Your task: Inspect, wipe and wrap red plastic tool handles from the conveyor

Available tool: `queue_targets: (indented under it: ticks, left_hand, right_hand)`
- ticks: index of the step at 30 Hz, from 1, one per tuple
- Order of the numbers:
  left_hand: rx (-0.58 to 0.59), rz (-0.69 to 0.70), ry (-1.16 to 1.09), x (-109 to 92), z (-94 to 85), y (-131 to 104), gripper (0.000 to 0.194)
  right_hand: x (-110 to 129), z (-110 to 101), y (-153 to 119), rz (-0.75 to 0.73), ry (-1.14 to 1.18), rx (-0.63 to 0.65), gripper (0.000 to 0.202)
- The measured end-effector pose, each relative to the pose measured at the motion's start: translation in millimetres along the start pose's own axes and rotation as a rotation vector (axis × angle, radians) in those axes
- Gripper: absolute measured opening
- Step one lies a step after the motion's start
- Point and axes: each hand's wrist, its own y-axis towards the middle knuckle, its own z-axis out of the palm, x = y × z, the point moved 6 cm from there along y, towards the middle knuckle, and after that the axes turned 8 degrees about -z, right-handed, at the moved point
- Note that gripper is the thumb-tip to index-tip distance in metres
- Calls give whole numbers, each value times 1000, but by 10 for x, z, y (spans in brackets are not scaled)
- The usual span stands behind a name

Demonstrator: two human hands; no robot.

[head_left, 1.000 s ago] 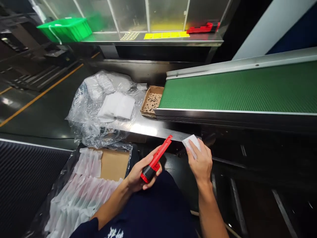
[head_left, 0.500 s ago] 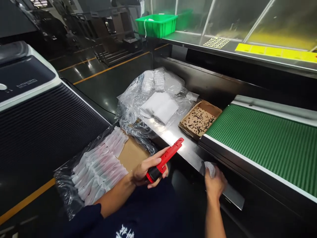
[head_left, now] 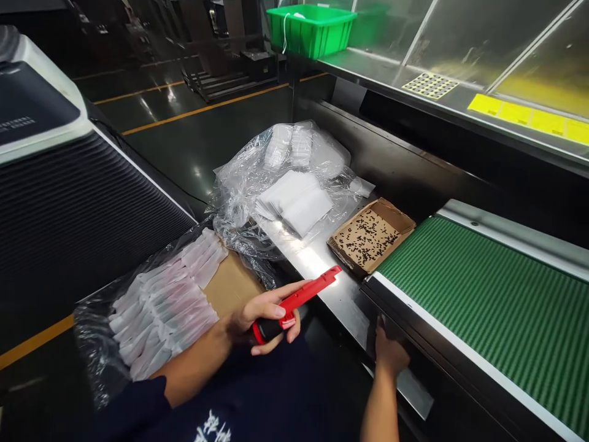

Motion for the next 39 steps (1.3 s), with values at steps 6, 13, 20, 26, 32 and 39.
queue_targets:
  ticks: [6, 13, 20, 26, 32, 39]
  left_hand:
    - [-17, -134, 40, 29, 128, 140, 68]
    - [17, -215, 98, 163, 262, 231, 75]
    - [12, -258, 158, 339, 309, 154, 84]
    - [135, -303, 85, 483, 408, 130, 79]
    - [225, -408, -52, 742, 421, 146, 69]
    - [96, -342, 154, 1018, 453, 189, 72]
  right_hand:
    - [-45, -247, -380, -13, 61, -190, 117]
    - [-102, -283, -878, -54, 206, -273, 118]
    - [79, -281, -1177, -29, 377, -217, 104]
    - [460, -397, -1484, 20, 598, -174, 86]
    - [763, -649, -1730, -13, 895, -74, 61]
    - [930, -1051, -2003, -26, 1155, 29, 40]
